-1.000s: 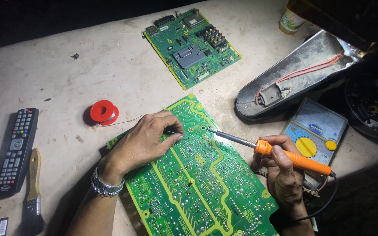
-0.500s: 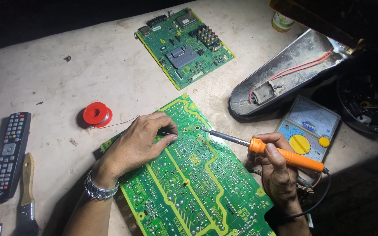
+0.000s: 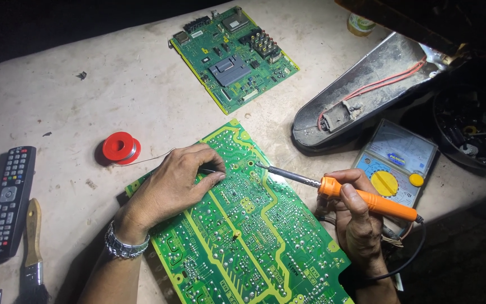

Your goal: Soldering electronic components onto a large green circuit board using a soldering iron and solder wire.

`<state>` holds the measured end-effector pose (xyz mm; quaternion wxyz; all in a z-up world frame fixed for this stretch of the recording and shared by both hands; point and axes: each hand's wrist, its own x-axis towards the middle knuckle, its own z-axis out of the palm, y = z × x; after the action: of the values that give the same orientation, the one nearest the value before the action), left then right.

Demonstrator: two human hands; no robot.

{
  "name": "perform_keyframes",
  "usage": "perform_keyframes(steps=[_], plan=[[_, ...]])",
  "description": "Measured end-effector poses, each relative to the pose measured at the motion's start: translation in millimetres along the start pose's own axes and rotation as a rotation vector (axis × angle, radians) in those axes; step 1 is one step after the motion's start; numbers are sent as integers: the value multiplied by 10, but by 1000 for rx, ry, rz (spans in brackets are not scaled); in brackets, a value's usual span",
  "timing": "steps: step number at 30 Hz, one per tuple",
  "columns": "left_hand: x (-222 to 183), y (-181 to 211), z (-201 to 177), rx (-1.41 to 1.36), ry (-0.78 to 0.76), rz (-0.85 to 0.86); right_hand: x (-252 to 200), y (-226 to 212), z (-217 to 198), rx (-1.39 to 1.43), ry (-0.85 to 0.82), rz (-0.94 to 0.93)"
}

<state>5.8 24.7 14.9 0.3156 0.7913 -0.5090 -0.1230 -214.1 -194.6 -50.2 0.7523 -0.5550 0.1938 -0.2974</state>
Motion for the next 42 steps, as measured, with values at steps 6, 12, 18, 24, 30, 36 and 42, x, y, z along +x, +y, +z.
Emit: perform_keyframes(steps=[6, 12, 18, 24, 30, 36, 42], plan=[[7, -5, -39, -3, 11, -8, -52, 24, -59, 124, 26, -23], [-24, -181, -40, 163, 244, -90, -629, 169, -447, 264, 288, -171], [-27, -291, 24, 170, 269, -191, -1196, 151, -572, 233, 316, 52], [45, -228, 100, 47, 311, -258, -1327, 129, -481, 113, 271, 25], [94, -96, 92, 35, 314, -330, -1355, 39, -404, 52, 319, 139], [154, -220, 148, 42, 344, -303, -1064, 313, 50, 116, 518, -59], [124, -329, 246, 57, 395, -149, -1055, 65, 331, 101, 489, -64]])
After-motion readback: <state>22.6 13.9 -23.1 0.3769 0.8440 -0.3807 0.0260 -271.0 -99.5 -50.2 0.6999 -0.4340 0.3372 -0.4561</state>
